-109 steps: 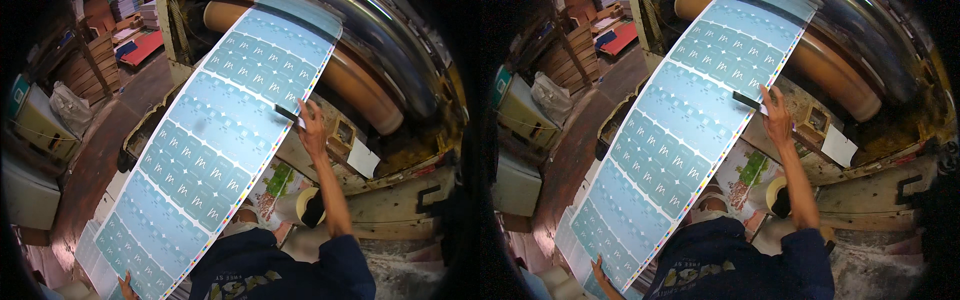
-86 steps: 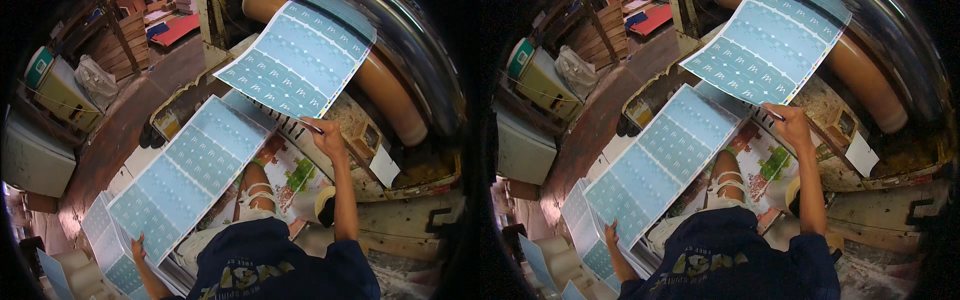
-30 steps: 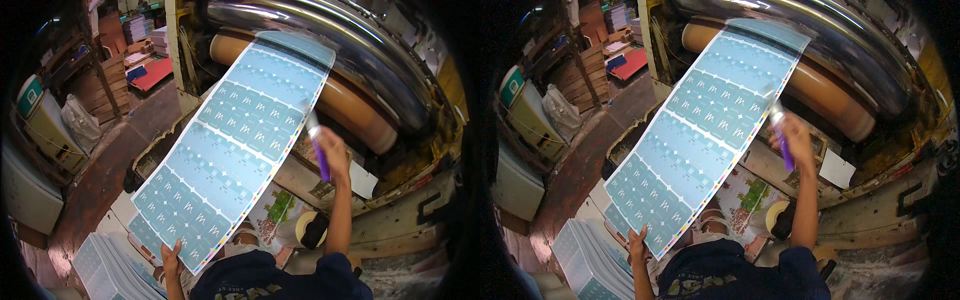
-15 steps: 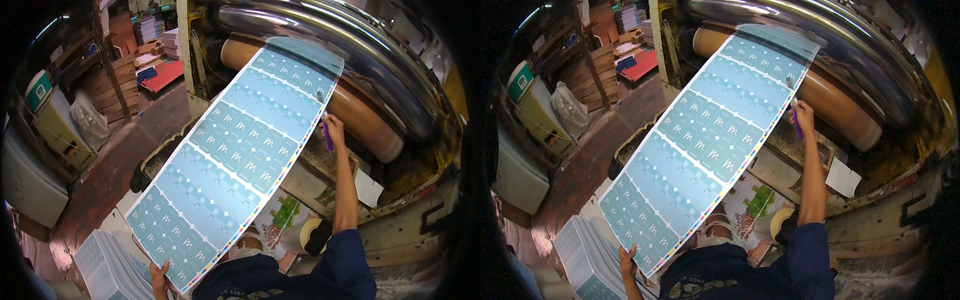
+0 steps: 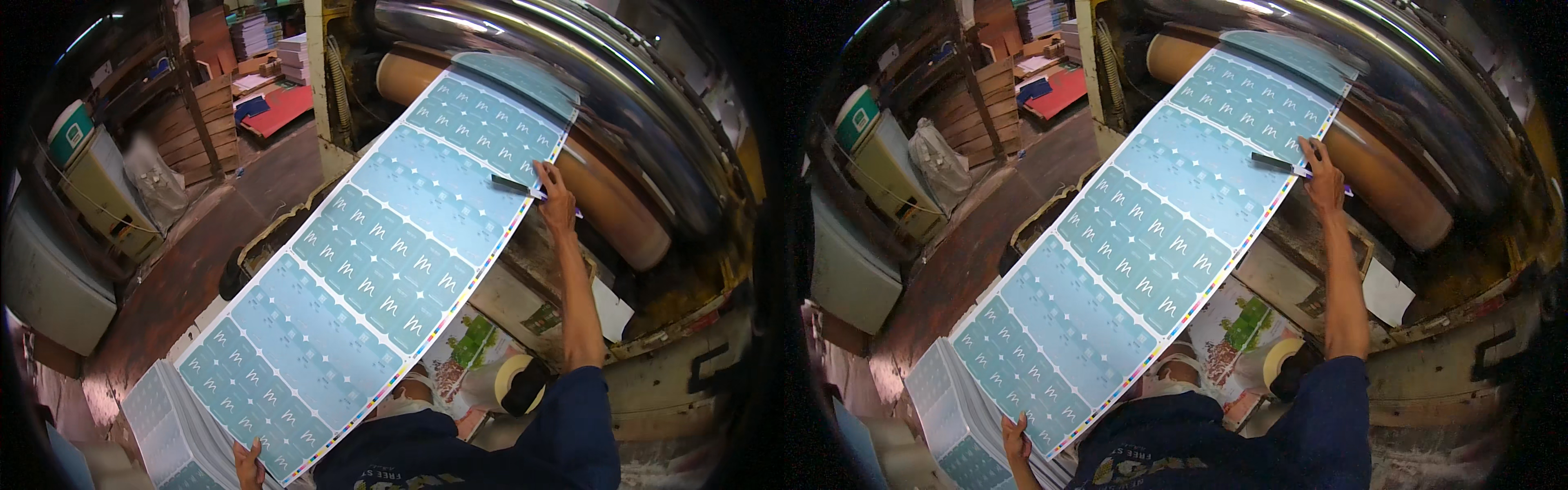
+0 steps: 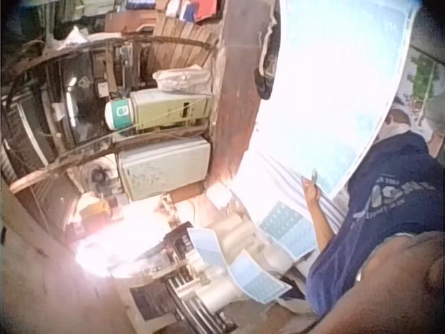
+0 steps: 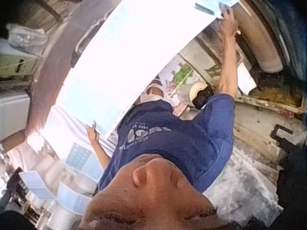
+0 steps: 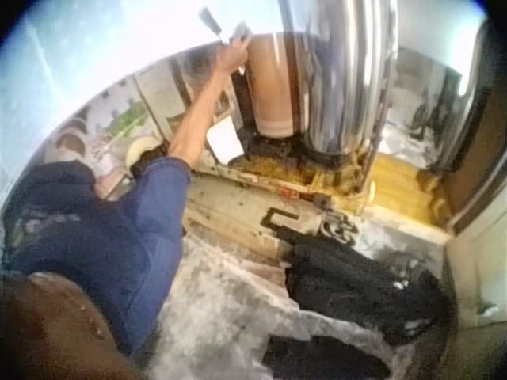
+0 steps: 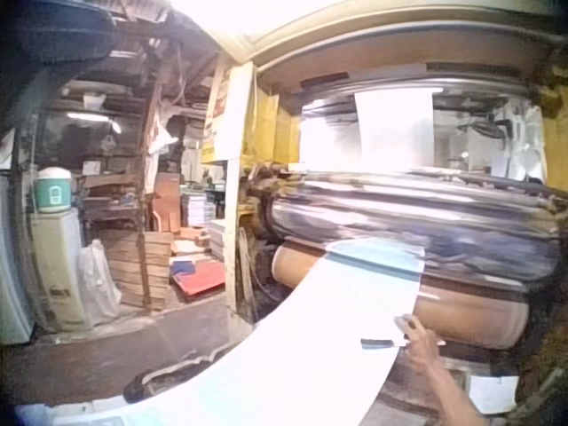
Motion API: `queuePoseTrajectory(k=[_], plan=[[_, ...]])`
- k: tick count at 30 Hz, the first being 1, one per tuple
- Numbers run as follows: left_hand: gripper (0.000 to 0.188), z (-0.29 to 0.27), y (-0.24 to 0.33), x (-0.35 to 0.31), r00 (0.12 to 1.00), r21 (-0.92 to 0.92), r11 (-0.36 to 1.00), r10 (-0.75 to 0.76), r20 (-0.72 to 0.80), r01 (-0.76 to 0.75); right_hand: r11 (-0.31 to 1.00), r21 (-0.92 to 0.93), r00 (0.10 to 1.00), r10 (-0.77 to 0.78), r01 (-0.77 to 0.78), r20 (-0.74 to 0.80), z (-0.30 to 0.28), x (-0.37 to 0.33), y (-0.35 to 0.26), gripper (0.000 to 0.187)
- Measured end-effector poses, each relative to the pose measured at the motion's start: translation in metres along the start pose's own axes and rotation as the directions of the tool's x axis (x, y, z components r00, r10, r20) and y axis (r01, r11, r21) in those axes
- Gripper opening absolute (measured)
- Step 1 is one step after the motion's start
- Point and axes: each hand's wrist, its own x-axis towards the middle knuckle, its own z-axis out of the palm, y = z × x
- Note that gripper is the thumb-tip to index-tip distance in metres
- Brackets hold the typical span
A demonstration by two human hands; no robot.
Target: The person separates printed sheets of labels as they emerge from a printing machine and stacks them onto a pile on the floor.
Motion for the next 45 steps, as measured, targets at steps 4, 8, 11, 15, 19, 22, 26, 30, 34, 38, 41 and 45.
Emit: queuePoseTrajectory(k=[4,8,11,15,19,22,26,30,34,38,41,45], plan=[[0.048,-0.006,-0.003,-0.008,0.994,0.125,0.987,-0.093,-0.052,0.099,0.955,0.149,0.947,-0.278,0.255,0.160,-0.009,0.039,0.019,0.064],[0.046,-0.039,-0.029,-0.005,0.997,-0.076,0.997,0.026,-0.077,-0.032,0.896,0.393,0.926,-0.308,0.207,0.216,-0.027,0.068,-0.003,0.041],[0.046,-0.073,-0.024,0.001,0.993,0.000,0.999,-0.051,-0.109,0.051,0.898,0.407,0.954,-0.252,0.168,0.162,-0.052,0.077,-0.034,0.018],[0.047,-0.111,-0.031,0.017,0.985,0.044,0.989,-0.132,-0.110,0.138,0.898,0.438,0.977,-0.069,-0.028,0.204,-0.065,0.056,-0.042,0.021],[0.032,-0.164,-0.090,0.063,0.954,0.109,0.993,0.083,-0.287,-0.054,0.686,0.662,0.954,0.209,-0.301,0.217,-0.041,0.028,-0.077,0.025],[0.040,-0.082,-0.092,0.117,0.992,-0.019,0.996,-0.092,-0.091,0.090,0.572,0.751,0.917,0.383,-0.330,0.111,-0.028,-0.002,-0.066,0.034],[0.047,-0.079,-0.101,0.161,0.997,0.058,0.998,-0.010,-0.080,0.014,0.440,0.787,0.865,0.449,-0.432,0.224,-0.012,-0.029,-0.103,0.041],[0.059,-0.055,-0.098,0.189,0.986,0.081,0.985,-0.148,-0.077,0.155,0.404,0.768,0.830,0.481,-0.496,0.282,-0.014,-0.038,-0.115,0.050],[0.102,-0.048,-0.125,0.187,0.948,0.734,0.677,0.198,-0.250,0.052,0.422,0.733,0.815,0.489,-0.534,0.312,0.002,-0.068,-0.113,0.051],[0.151,0.021,-0.136,0.157,0.888,0.891,0.037,0.083,-0.453,0.452,0.422,0.656,0.757,0.533,-0.625,0.378,0.016,-0.071,-0.135,0.046],[0.160,0.048,-0.138,0.135,0.896,0.906,-0.079,-0.138,-0.422,0.415,0.404,0.665,0.745,0.560,-0.628,0.363,0.008,-0.078,-0.150,0.052],[0.157,0.049,-0.136,0.126,0.920,0.922,-0.026,-0.057,-0.387,0.386,0.421,0.659,0.759,0.526,-0.624,0.383,-0.008,-0.105,-0.169,0.047]])
